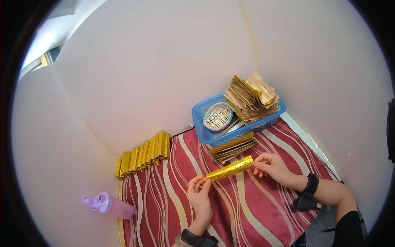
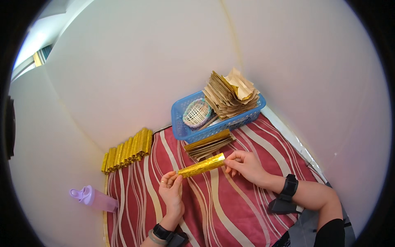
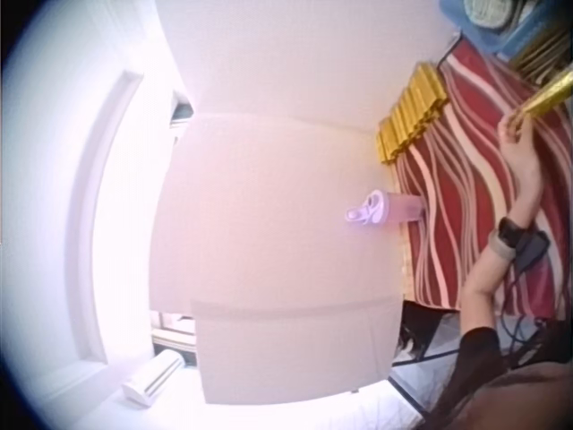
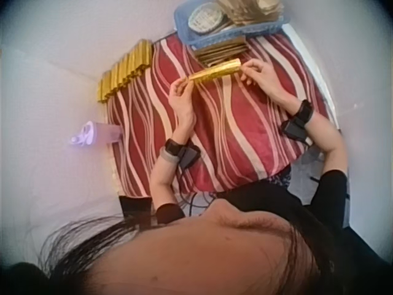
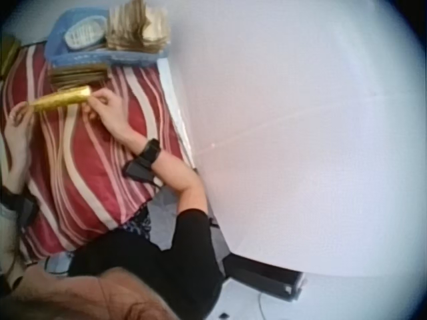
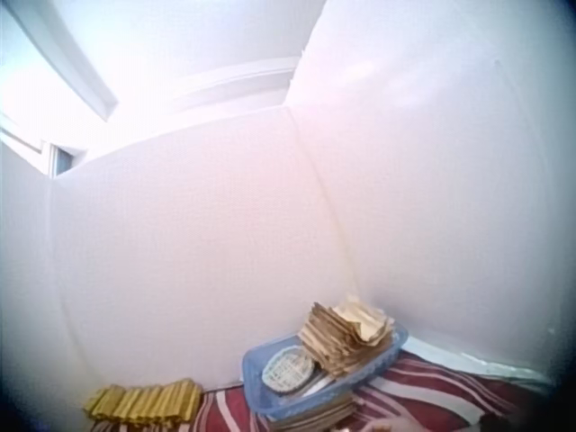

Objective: Fold rectangular sheets of gold leaf paper into thin, long strips.

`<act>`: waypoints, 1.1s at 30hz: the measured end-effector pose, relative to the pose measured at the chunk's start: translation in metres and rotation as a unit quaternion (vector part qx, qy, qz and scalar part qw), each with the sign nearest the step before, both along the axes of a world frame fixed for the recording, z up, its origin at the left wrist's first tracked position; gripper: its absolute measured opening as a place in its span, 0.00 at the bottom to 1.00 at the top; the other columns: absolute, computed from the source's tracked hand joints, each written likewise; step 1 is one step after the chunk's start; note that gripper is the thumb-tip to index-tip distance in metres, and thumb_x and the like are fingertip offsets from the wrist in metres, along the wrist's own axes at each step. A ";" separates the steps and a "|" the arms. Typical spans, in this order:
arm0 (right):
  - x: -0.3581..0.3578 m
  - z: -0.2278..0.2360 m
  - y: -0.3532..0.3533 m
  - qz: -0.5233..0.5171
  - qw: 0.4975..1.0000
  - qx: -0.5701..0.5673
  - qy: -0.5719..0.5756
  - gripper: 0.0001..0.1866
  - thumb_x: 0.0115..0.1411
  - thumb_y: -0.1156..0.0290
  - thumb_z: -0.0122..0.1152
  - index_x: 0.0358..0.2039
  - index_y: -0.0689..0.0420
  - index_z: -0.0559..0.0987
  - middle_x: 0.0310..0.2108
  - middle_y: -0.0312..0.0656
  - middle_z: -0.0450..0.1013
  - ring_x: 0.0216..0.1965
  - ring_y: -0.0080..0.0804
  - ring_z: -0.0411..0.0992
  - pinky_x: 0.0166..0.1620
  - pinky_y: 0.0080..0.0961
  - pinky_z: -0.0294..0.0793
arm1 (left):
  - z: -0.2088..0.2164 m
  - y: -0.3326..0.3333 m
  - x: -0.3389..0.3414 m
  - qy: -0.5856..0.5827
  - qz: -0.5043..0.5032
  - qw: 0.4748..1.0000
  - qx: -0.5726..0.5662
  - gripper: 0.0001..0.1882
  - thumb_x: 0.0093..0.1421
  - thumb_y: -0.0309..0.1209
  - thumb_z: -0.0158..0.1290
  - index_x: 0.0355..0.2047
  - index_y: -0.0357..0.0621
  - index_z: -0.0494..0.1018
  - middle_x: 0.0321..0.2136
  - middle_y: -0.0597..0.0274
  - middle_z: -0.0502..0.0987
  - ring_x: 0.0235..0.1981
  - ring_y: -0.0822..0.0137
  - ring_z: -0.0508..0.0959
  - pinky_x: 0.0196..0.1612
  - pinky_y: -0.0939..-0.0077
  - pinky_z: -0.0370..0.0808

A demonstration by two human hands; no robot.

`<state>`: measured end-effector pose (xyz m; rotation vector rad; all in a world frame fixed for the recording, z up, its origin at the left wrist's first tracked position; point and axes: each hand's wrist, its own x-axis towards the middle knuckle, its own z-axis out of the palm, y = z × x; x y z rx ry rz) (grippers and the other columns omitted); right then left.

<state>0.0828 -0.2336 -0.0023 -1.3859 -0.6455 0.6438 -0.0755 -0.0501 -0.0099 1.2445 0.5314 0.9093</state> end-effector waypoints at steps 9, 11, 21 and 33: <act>0.000 0.000 -0.001 0.024 1.000 -0.004 0.018 0.08 0.66 0.68 0.56 0.36 0.60 0.76 0.27 0.35 0.77 0.25 0.13 0.70 0.30 0.12 0.68 | -0.002 0.002 -0.002 -0.050 -0.012 0.998 0.028 0.11 0.59 0.16 0.55 0.41 0.39 0.71 0.37 0.62 0.76 0.37 0.75 0.76 0.42 0.86 0.73; -0.001 -0.001 0.000 0.029 0.999 -0.002 0.021 0.08 0.66 0.68 0.56 0.36 0.60 0.76 0.27 0.35 0.77 0.25 0.13 0.70 0.30 0.12 0.68 | -0.002 0.002 -0.001 -0.052 -0.010 0.999 0.007 0.11 0.59 0.16 0.55 0.41 0.38 0.71 0.37 0.62 0.77 0.38 0.74 0.76 0.44 0.85 0.73; -0.001 -0.004 0.000 0.058 0.998 0.006 -0.004 0.08 0.66 0.69 0.55 0.37 0.60 0.75 0.29 0.35 0.77 0.26 0.14 0.70 0.30 0.12 0.69 | -0.005 0.006 -0.002 -0.025 -0.002 1.000 0.008 0.05 0.60 0.20 0.56 0.37 0.39 0.74 0.32 0.67 0.77 0.31 0.80 0.73 0.36 0.88 0.69; 0.008 -0.002 -0.006 -0.003 0.999 0.029 0.015 0.10 0.66 0.65 0.54 0.34 0.59 0.77 0.27 0.34 0.75 0.25 0.15 0.70 0.29 0.12 0.68 | 0.005 0.018 -0.003 0.034 -0.142 0.989 0.030 0.05 0.63 0.24 0.52 0.39 0.38 0.75 0.32 0.67 0.77 0.30 0.79 0.75 0.35 0.86 0.72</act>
